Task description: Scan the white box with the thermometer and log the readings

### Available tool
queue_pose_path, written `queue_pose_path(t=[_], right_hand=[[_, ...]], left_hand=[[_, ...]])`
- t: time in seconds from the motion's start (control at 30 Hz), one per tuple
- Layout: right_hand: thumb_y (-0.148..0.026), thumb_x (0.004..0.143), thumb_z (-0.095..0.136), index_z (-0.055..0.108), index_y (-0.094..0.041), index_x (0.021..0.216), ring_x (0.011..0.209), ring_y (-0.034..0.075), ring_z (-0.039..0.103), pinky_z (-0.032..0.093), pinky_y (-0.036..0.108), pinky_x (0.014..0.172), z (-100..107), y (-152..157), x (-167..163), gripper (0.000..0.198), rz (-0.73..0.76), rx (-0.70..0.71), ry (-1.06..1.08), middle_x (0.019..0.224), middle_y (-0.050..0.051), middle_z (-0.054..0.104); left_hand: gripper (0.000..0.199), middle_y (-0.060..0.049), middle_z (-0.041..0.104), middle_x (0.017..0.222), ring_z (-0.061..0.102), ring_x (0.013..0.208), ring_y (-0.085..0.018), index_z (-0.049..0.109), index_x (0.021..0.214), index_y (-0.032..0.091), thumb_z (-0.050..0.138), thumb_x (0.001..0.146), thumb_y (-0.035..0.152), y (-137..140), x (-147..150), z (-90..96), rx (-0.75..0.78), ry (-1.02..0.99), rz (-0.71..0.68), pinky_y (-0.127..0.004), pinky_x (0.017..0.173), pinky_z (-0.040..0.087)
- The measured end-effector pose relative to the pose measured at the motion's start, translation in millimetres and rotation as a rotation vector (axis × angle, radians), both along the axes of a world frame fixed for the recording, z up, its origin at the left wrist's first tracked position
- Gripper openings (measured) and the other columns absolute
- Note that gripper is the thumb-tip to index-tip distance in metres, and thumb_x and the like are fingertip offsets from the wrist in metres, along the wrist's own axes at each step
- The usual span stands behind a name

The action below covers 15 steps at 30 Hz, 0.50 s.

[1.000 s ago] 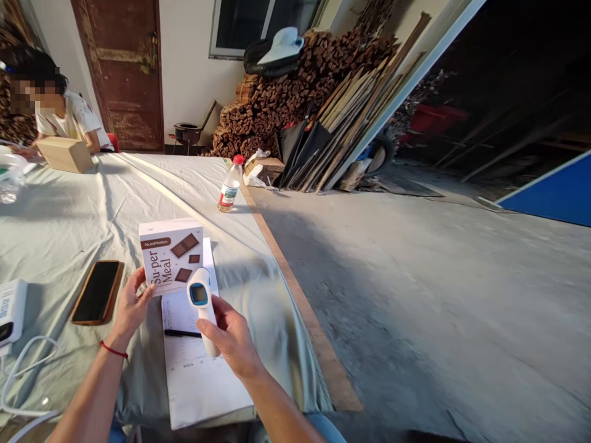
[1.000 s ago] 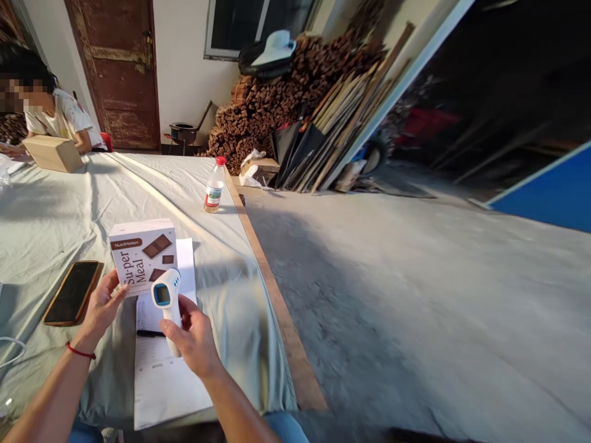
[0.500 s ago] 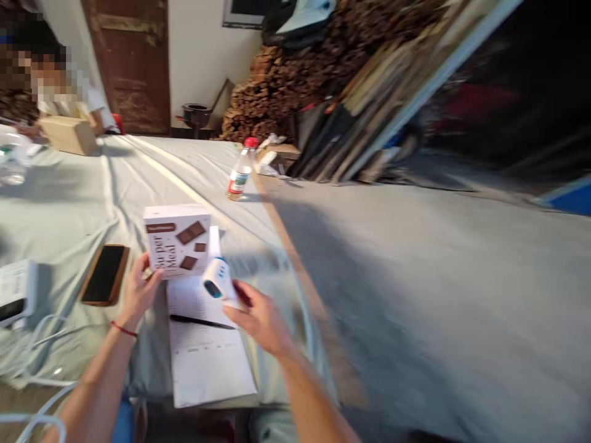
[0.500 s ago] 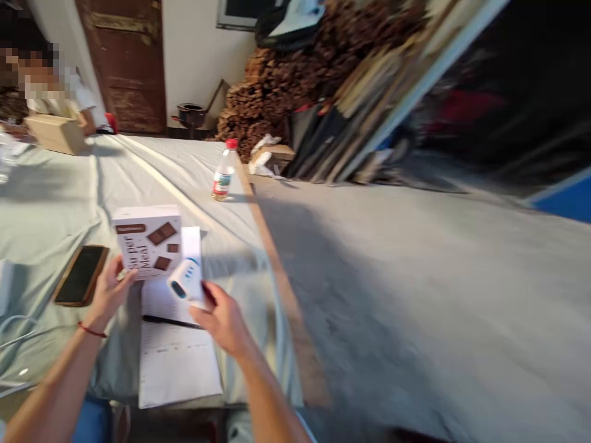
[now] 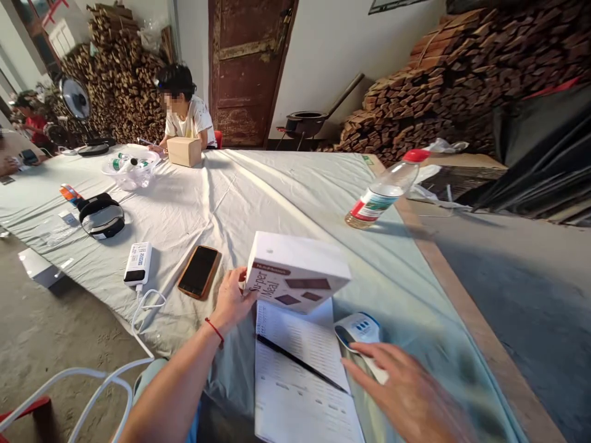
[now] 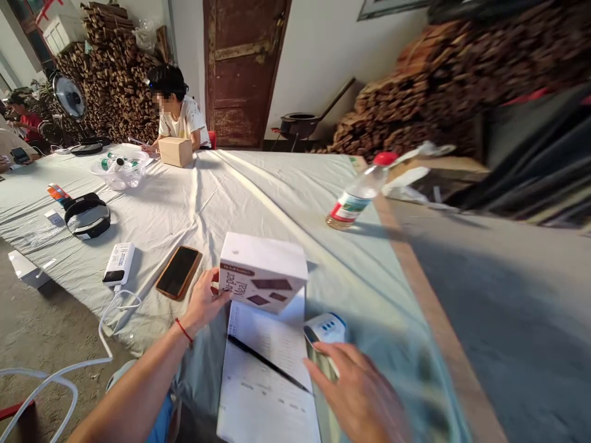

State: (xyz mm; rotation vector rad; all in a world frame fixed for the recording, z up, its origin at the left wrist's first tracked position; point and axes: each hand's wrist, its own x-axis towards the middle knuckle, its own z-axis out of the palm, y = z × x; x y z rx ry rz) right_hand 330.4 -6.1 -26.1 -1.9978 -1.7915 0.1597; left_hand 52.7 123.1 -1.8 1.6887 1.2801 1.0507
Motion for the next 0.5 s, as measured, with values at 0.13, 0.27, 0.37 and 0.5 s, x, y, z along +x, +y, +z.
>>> queue_pose_path(t=[0.13,0.27,0.37,0.5], right_hand=[[-0.049,0.08,0.059,0.08,-0.024,0.096,0.09,0.029,0.074,0.061,0.037,0.077,-2.7,-0.9,-24.9,0.037,0.188,-0.103,0.015,0.103,0.011,0.076],[-0.043,0.081,0.055,0.082,-0.026,0.091,0.082,0.027,0.076,0.062,0.035,0.069,-4.4,1.8,-23.4,0.034,0.236,-0.14,-0.007,0.099,0.01,0.077],[-0.044,0.084,0.054,0.082,-0.03,0.086,0.071,0.024,0.075,0.06,0.033,0.063,1.7,3.6,-19.7,0.031,0.28,-0.193,0.03,0.089,0.006,0.076],[-0.045,0.086,0.055,0.081,-0.035,0.084,0.066,0.022,0.073,0.057,0.029,0.056,6.5,4.1,-18.2,0.028,0.336,-0.266,0.044,0.084,0.003,0.075]], left_hand=[[0.047,-0.008,0.062,0.109,0.063,0.104,-0.022,0.06,0.119,0.021,0.074,0.075,0.016,-2.2,-1.3,0.9,-0.002,0.083,-0.006,-0.036,0.088,0.055],[0.041,-0.008,0.063,0.11,0.063,0.103,-0.022,0.06,0.116,0.02,0.074,0.078,0.02,-4.2,-3.3,1.2,-0.007,0.132,-0.022,-0.034,0.085,0.055],[0.034,-0.008,0.065,0.11,0.062,0.101,-0.022,0.059,0.111,0.02,0.073,0.079,0.023,-6.4,-6.0,1.0,-0.012,0.154,-0.03,-0.034,0.084,0.054],[0.026,-0.007,0.066,0.103,0.062,0.094,-0.021,0.058,0.101,0.019,0.072,0.08,0.026,-10.1,-9.9,-0.6,-0.022,0.169,-0.028,-0.034,0.08,0.053]])
